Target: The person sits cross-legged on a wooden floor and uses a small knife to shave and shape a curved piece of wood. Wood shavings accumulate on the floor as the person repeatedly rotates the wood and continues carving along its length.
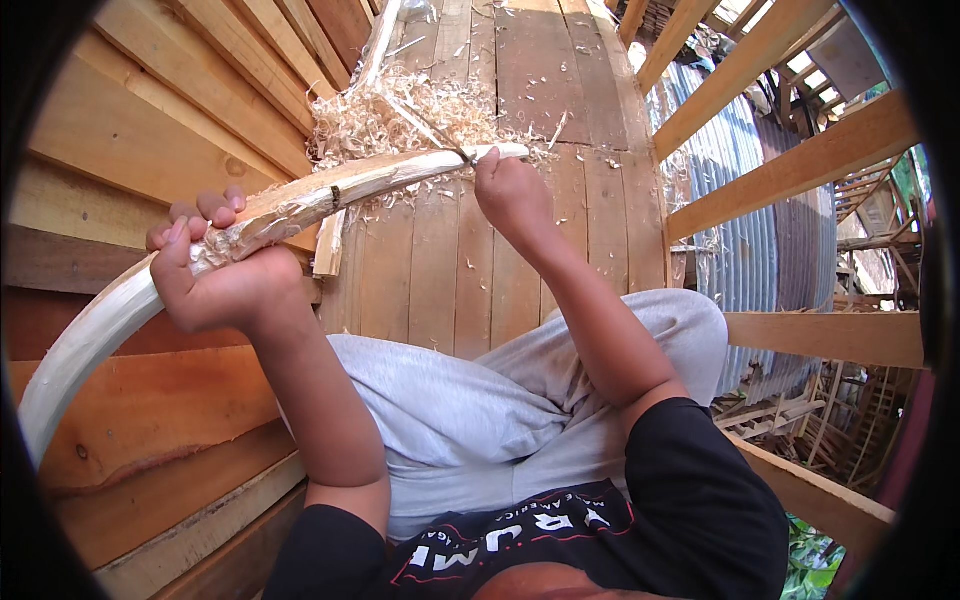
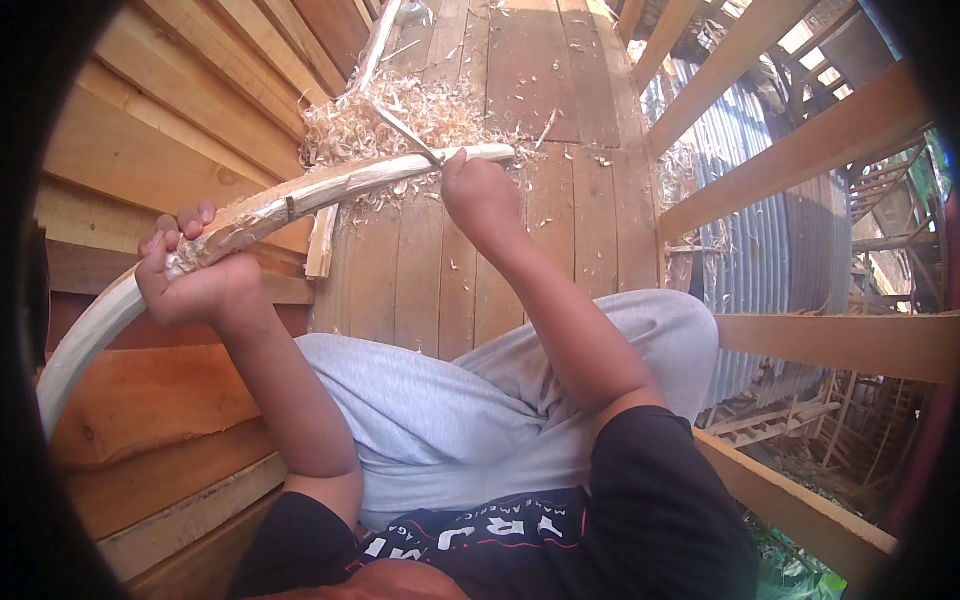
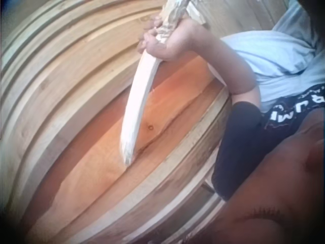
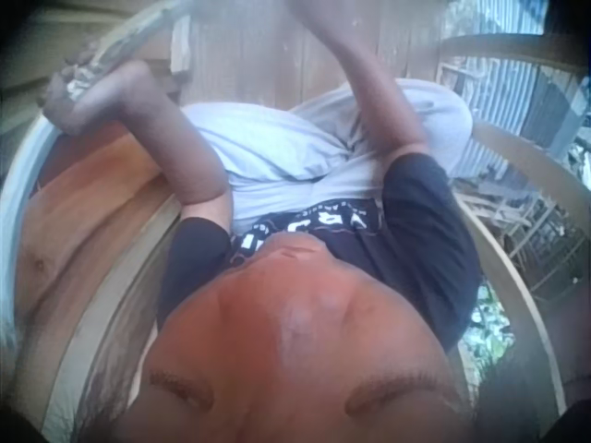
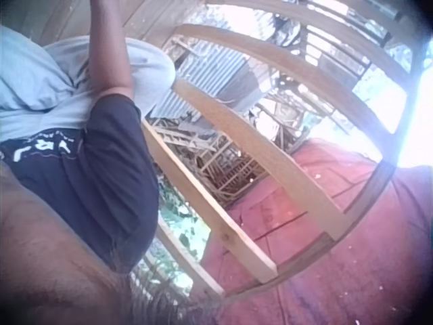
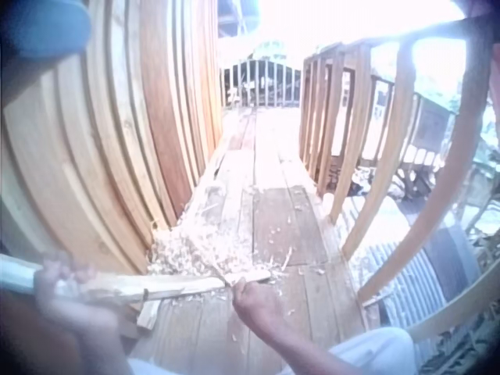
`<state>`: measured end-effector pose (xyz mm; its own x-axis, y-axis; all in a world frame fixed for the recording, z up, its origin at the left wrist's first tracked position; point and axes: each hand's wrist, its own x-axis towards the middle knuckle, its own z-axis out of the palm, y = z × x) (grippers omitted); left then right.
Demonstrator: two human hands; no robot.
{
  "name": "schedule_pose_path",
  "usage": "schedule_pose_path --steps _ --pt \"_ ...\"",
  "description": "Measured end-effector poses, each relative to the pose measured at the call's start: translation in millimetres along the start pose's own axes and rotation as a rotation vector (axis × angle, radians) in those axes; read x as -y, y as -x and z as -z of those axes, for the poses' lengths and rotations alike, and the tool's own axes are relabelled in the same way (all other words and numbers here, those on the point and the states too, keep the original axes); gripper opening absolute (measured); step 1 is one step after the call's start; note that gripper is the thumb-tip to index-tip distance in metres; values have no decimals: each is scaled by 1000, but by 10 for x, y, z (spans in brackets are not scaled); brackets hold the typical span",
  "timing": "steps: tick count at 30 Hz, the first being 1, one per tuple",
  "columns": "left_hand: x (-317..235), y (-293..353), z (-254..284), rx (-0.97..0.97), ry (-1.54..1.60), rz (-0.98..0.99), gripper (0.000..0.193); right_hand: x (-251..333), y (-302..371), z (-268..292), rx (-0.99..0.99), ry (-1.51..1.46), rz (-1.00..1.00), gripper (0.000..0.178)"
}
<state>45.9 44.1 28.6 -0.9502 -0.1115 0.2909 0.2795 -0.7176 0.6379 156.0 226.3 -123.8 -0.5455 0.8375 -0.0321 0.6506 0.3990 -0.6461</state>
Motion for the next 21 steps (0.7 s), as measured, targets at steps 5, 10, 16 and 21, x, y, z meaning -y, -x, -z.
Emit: schedule_pose_path --steps 5,10,16,21 --pt "-47 118 -91 22 19 -4 18 -121 -111 45 25 44 -12 59" --pt "-30 140 -108 92 64 17 18 -1237 -526 -409 -95 43 -92 58" --pt "-46 162 -146 -94 -48 -37 16 63 5 -63 -19 -99 17 60" --pt "13 66 -126 -253 -150 -17 17 -116 -153 -153 -26 -74 -3 61"
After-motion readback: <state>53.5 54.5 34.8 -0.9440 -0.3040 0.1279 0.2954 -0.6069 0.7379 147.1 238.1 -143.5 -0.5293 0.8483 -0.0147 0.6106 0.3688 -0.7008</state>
